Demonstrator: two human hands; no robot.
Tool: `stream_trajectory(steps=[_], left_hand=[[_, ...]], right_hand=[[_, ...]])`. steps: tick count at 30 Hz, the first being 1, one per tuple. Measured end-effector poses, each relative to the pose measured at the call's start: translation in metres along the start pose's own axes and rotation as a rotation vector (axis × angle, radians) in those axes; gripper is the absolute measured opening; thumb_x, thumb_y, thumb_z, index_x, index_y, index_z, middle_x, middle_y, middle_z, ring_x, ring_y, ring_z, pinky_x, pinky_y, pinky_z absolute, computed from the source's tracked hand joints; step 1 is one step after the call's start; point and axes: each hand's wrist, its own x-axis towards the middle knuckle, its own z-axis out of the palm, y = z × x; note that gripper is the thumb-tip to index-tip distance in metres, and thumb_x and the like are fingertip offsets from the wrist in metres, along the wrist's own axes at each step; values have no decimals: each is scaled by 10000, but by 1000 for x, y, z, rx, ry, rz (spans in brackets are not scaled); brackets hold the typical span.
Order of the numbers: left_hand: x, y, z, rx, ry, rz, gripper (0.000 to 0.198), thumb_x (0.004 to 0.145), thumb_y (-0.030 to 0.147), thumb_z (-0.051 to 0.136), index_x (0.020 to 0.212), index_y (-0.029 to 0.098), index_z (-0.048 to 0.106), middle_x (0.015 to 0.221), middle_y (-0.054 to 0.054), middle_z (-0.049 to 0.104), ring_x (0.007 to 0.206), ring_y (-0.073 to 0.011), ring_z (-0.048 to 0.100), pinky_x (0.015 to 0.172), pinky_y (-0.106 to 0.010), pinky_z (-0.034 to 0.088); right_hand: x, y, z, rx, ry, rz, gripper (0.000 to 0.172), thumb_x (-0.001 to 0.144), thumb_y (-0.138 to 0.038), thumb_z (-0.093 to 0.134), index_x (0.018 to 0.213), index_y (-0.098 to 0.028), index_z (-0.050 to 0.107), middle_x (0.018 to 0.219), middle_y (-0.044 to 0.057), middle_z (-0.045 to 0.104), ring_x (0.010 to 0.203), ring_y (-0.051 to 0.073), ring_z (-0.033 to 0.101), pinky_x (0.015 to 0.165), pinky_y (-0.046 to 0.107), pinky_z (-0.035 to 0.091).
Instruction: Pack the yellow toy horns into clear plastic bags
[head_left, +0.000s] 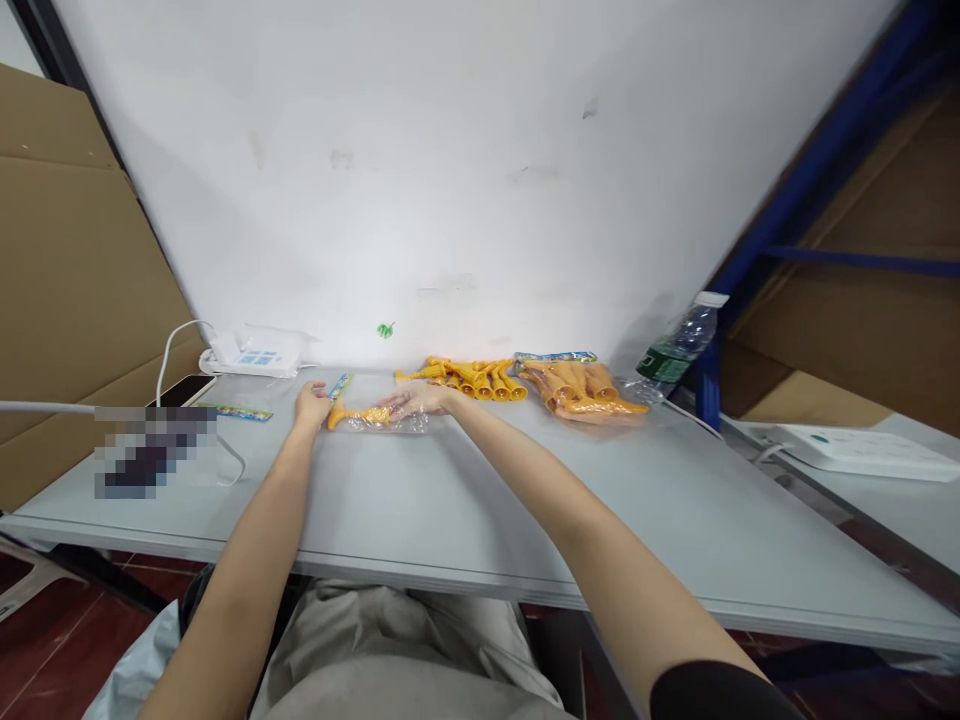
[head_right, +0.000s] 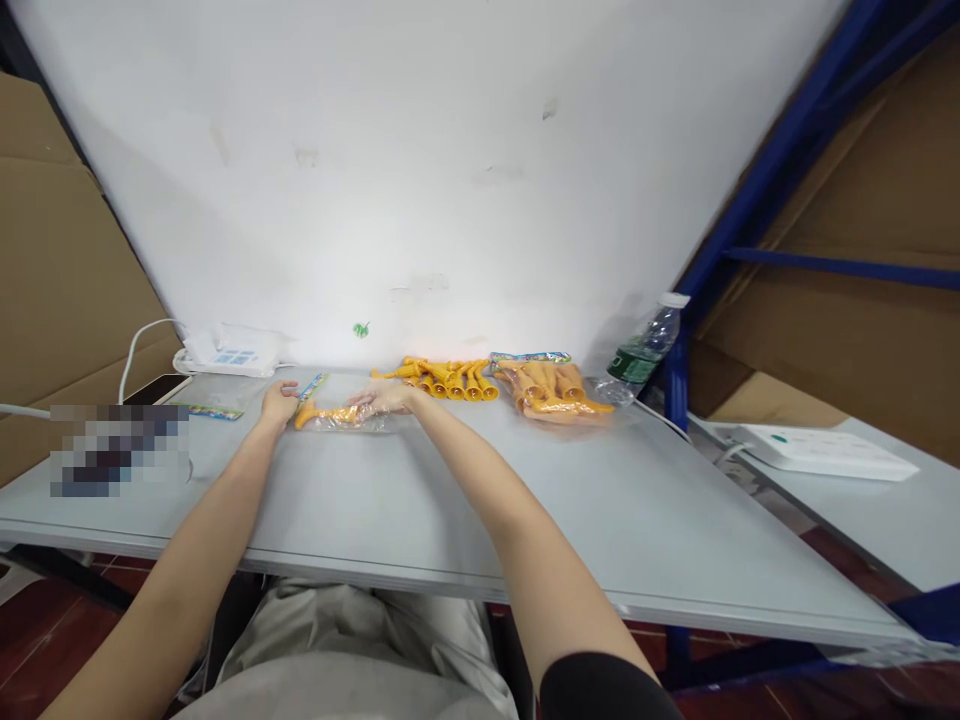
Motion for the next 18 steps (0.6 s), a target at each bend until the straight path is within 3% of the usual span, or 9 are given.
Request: stream_trajectory(steps=[3, 7, 9, 12, 15, 18], left_hand=[[-3, 1, -5, 120, 53, 33, 446, 645, 96, 626, 1077, 178, 552, 1066, -102, 609, 984, -232, 602, 828, -329, 461], [-15, 8, -6, 353, 176, 201, 514, 675, 147, 639, 1174, 186, 519, 1263, -140, 502, 1178, -290, 480, 950, -391, 398], [-21, 12, -2, 394, 174, 316, 483, 744, 130, 553, 1219, 193, 498, 1328, -129, 469, 1251, -275, 415, 1008, -397, 356], [-27, 14, 10, 412, 56, 492, 449, 834, 169, 452, 1282, 182, 471, 1444, -106, 376, 1350, -233, 303, 1091, -374, 271], [-28, 12, 20, 451, -145, 543, 444, 893, 247, 381, 1326, 178, 454, 1477, -87, 352, 1389, -218, 246, 1125, -388, 199], [-27, 8, 25, 502, -279, 504, 440, 923, 272, 311, 1318, 172, 477, 1439, -90, 416, 1370, -215, 297, 1130, -411, 171]], right_hand=[[-6, -12, -13, 62, -63, 101, 272, 628, -149, 739, 898, -174, 719, 945, 42, 718, 889, 146, 632, 770, 233, 497], [-12, -31, -46, -33, -105, 409, 195, 580, -188, 769, 764, -148, 718, 833, 69, 725, 768, 173, 669, 703, 255, 525], [-13, -38, -63, -94, -23, 480, 177, 612, -218, 749, 749, -114, 707, 758, 101, 718, 703, 194, 666, 672, 292, 534], [-8, -37, -78, -338, 273, 444, 169, 709, -184, 650, 844, -95, 699, 805, 133, 714, 700, 204, 658, 680, 313, 524], [1, -24, -75, -615, 560, 331, 325, 747, -117, 567, 1059, -126, 657, 1077, 137, 673, 878, 216, 648, 768, 303, 494], [9, -6, -60, -793, 556, 299, 405, 761, -137, 565, 1161, -176, 614, 1183, 117, 622, 1032, 233, 591, 866, 323, 446]])
